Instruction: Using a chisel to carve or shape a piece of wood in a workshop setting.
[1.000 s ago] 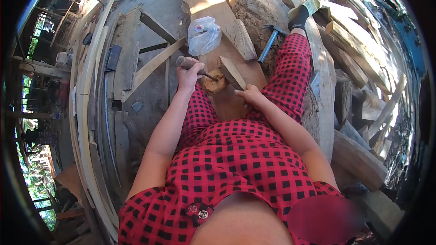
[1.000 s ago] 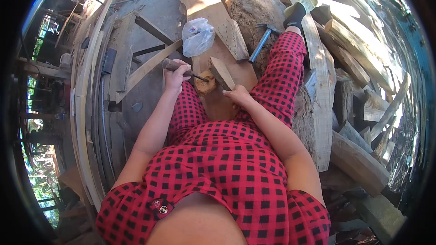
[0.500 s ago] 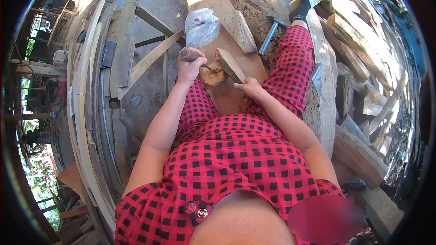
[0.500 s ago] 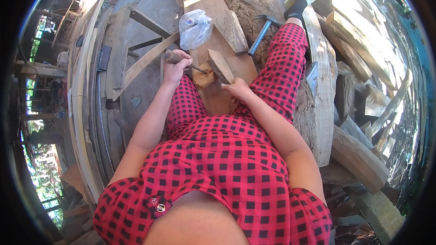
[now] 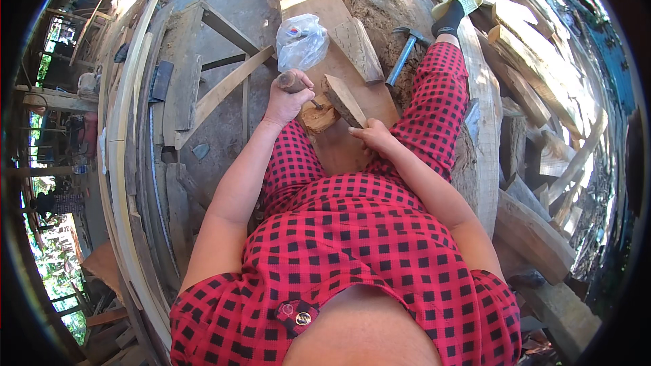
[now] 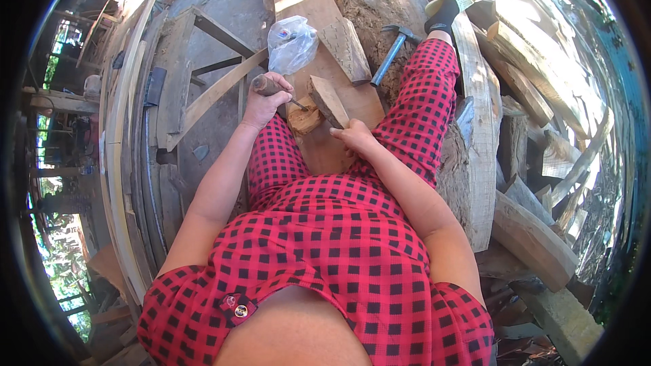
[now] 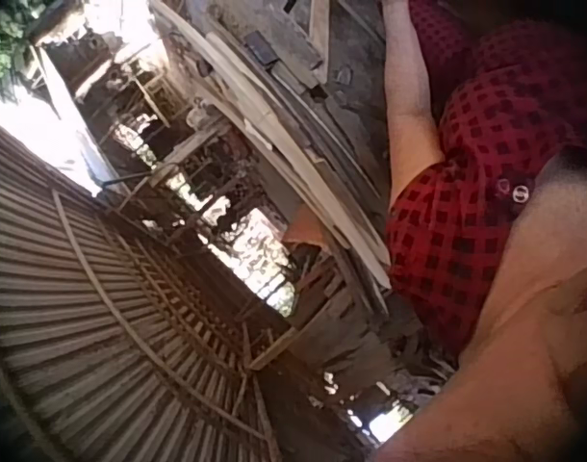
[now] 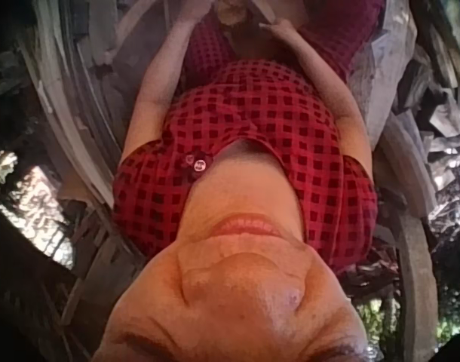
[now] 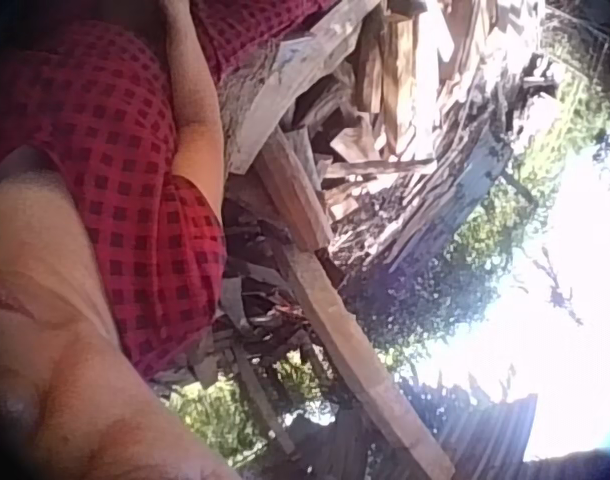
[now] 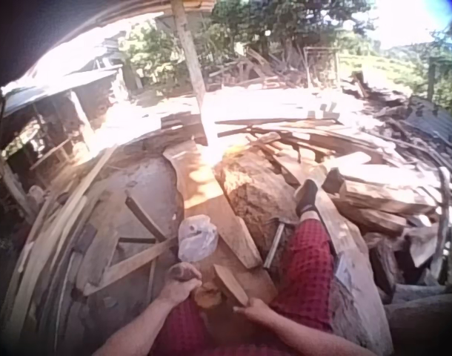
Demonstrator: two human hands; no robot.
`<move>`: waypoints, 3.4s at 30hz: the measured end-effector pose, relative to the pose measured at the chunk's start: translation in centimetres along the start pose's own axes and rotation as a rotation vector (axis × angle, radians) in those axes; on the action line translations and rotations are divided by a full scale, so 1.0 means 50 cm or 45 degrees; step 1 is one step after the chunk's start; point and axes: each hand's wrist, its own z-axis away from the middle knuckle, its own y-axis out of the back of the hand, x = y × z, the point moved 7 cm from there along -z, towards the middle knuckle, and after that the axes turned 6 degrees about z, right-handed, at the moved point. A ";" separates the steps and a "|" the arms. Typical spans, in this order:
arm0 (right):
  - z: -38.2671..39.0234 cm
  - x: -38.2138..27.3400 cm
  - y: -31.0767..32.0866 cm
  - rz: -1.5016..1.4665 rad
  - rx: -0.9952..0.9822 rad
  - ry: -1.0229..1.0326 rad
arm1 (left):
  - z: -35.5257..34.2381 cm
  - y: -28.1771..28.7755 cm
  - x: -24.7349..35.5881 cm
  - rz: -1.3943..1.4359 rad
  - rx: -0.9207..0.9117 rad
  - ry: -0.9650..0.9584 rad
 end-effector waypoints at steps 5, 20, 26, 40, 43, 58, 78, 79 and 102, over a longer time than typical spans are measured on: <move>-0.001 0.002 0.001 -0.015 0.001 -0.002 | 0.005 -0.009 -0.001 0.014 -0.024 -0.003; 0.039 -0.045 0.034 0.011 0.231 0.174 | 0.007 -0.030 0.004 -0.128 -0.265 -0.092; 0.171 -0.180 0.101 -0.304 0.402 0.668 | -0.004 -0.026 -0.018 0.000 -0.207 0.024; 0.278 -0.261 0.189 0.320 0.608 0.916 | -0.035 -0.067 -0.029 -0.015 -0.360 -0.037; 0.296 -0.274 0.179 -0.053 0.578 1.103 | -0.043 -0.069 -0.021 0.077 -0.365 -0.045; 0.273 -0.258 0.174 0.501 0.578 0.897 | -0.047 -0.065 -0.052 0.127 -0.330 0.112; 0.268 -0.275 0.153 0.181 0.536 0.973 | -0.049 -0.066 -0.021 0.164 -0.331 -0.002; 0.275 -0.278 0.155 0.021 0.554 1.060 | -0.050 -0.064 -0.024 0.162 -0.331 -0.005; 0.281 -0.258 0.158 0.164 0.573 0.937 | -0.050 -0.075 -0.028 0.197 -0.334 0.012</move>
